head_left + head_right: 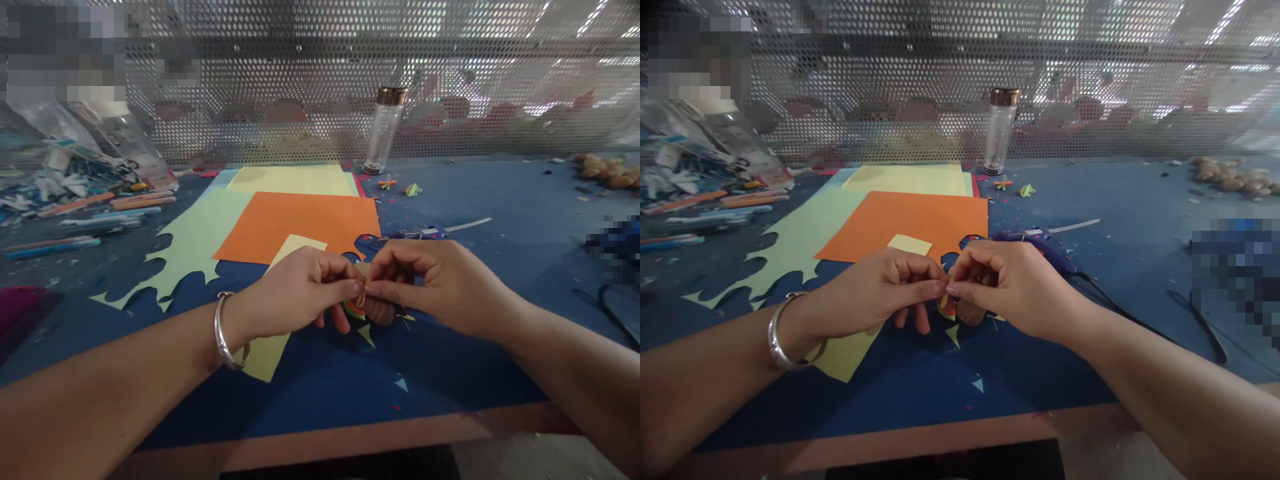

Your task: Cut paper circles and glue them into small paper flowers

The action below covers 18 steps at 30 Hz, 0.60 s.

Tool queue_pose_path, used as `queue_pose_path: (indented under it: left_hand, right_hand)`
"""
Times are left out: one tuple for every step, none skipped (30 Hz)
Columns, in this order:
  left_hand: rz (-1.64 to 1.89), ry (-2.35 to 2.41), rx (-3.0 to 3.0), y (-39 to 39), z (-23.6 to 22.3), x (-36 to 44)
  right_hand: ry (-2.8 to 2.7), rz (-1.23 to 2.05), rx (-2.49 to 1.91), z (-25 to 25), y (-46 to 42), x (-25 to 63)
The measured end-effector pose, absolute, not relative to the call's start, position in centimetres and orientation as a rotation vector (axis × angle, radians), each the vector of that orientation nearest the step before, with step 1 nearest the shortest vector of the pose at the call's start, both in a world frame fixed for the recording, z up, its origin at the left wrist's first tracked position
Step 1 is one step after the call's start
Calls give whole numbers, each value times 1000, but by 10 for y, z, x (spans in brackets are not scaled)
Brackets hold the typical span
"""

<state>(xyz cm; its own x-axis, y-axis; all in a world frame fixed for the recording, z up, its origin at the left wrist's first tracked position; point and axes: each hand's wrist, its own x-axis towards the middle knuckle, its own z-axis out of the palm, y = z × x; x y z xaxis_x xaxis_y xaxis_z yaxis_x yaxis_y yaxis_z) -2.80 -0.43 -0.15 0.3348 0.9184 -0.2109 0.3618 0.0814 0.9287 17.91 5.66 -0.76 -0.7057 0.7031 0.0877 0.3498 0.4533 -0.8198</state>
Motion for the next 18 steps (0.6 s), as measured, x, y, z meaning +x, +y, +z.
queue_pose_path:
  left_hand:
    - [619,1228,1495,-4,-1,-28]
    - [610,1227,1502,-4,-1,-29]
    - [604,1223,1511,-4,-1,-29]
    - [602,1215,1522,-4,-2,-29]
    - [599,1204,1534,-4,-2,-30]
    - [597,1196,1542,-4,-3,-31]
    - [594,1190,1546,-4,-3,-31]
    - [588,1183,1548,-4,-3,-31]
    - [583,1175,1547,-4,-3,-32]
    - [581,1168,1545,-4,-3,-32]
    - [578,1160,1545,-3,-3,-32]
    - [577,1153,1547,-3,-3,-32]
    - [575,1148,1550,-3,-3,-33]
    - [575,1145,1553,-3,-3,-33]
    - [575,1143,1558,-3,-3,-33]
    - [573,1142,1565,-3,-3,-33]
    - [572,1141,1570,-4,-3,-34]
    - [574,1140,1573,-4,-3,-34]
  right_hand:
    - [-2288,1176,-886,-7,57,179]
    - [-2279,1215,-885,-7,57,179]
    - [-2267,1262,-880,-7,57,179]
    - [-2253,1300,-870,-7,57,179]
    - [-2240,1325,-859,-7,57,179]
    - [-2231,1337,-851,-7,57,179]
    - [-2226,1340,-845,-8,58,179]
    - [-2226,1342,-843,-8,58,180]
    - [-2227,1351,-843,-8,58,180]
    - [-2227,1366,-844,-8,58,180]
    - [-2225,1383,-846,-9,58,180]
    - [-2223,1399,-851,-9,58,181]
    - [-2220,1408,-857,-9,58,181]
    - [-2220,1411,-866,-9,58,181]
    - [-2222,1409,-875,-8,57,181]
    - [-2225,1405,-881,-8,57,181]
    - [-2227,1405,-884,-7,57,181]
    - [-2229,1410,-883,-7,57,181]
